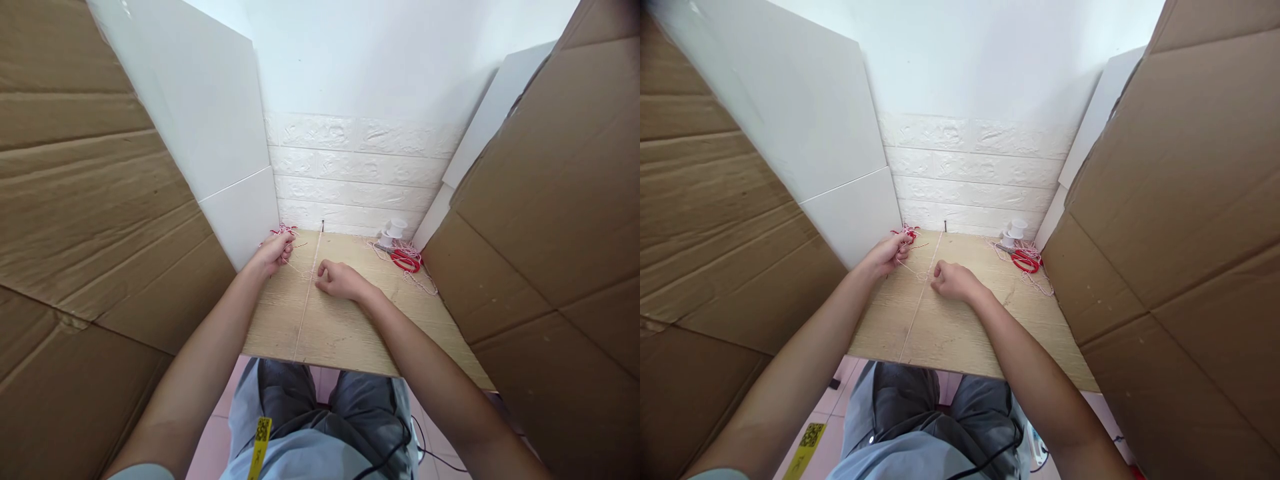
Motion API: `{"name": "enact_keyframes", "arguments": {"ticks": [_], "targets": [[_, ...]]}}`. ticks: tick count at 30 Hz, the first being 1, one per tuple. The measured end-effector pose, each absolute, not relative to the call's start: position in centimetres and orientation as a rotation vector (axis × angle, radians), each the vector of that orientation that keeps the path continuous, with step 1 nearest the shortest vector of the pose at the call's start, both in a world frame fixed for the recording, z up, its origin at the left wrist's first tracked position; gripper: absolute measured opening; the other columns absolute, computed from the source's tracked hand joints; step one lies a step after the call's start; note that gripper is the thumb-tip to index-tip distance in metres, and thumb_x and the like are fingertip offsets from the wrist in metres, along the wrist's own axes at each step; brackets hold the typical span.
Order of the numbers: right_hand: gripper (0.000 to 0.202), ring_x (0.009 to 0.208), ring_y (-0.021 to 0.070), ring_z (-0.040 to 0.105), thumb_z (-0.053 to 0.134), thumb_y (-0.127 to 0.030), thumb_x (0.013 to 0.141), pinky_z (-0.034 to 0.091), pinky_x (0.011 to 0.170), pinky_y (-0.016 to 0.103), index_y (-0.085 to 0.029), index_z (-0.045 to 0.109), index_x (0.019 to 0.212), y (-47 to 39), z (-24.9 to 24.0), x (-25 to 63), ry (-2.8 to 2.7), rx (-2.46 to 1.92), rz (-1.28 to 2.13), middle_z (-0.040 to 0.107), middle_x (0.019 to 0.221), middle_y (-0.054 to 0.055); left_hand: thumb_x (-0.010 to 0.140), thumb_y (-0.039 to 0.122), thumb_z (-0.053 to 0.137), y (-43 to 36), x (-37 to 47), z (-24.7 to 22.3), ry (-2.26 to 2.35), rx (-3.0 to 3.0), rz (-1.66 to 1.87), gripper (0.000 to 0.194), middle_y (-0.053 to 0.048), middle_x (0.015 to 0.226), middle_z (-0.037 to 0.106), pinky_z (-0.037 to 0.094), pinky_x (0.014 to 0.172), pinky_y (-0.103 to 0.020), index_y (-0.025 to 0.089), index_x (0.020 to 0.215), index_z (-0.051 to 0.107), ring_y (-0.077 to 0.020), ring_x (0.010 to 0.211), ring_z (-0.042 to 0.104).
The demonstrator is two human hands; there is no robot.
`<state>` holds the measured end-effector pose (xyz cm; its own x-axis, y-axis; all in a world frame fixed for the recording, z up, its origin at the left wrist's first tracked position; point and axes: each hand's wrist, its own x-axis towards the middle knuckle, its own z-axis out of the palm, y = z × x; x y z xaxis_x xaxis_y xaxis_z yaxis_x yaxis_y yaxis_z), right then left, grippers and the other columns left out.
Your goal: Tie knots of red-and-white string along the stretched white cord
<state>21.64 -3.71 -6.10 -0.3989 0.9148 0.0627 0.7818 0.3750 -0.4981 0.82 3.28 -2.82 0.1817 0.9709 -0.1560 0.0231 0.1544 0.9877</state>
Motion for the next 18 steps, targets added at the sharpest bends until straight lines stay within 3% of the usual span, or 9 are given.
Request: {"name": "enact_keyframes", "arguments": {"ticks": [10, 18], "targets": [[0.005, 0.066, 0.0114, 0.053, 0.059, -0.013, 0.080, 0.034, 0.060, 0.022, -0.015, 0.064, 0.079, -3.27, -6.17, 21.55, -2.340, -1.319, 0.608, 0.066, 0.078, 0.003, 0.071, 0.034, 0.065, 2.91, 1.05, -3.44, 1.188, 1.371, 0.829, 0.034, 0.009, 0.050, 0.027, 0.012, 0.042, -0.025, 0.024, 0.067, 0.033, -0.0066, 0.040, 0.020], [0.025, 0.062, 0.0102, 0.050, 0.054, -0.007, 0.077, 0.032, 0.059, 0.020, -0.017, 0.060, 0.099, -3.63, -5.57, 21.95, -2.271, -1.211, 0.700, 0.058, 0.069, -0.004, 0.072, 0.037, 0.065, 2.46, 1.19, -3.46, 1.293, 1.536, 0.728, 0.025, 0.007, 0.051, 0.035, 0.017, 0.042, -0.027, 0.023, 0.069, 0.045, -0.0087, 0.042, 0.027]]}}
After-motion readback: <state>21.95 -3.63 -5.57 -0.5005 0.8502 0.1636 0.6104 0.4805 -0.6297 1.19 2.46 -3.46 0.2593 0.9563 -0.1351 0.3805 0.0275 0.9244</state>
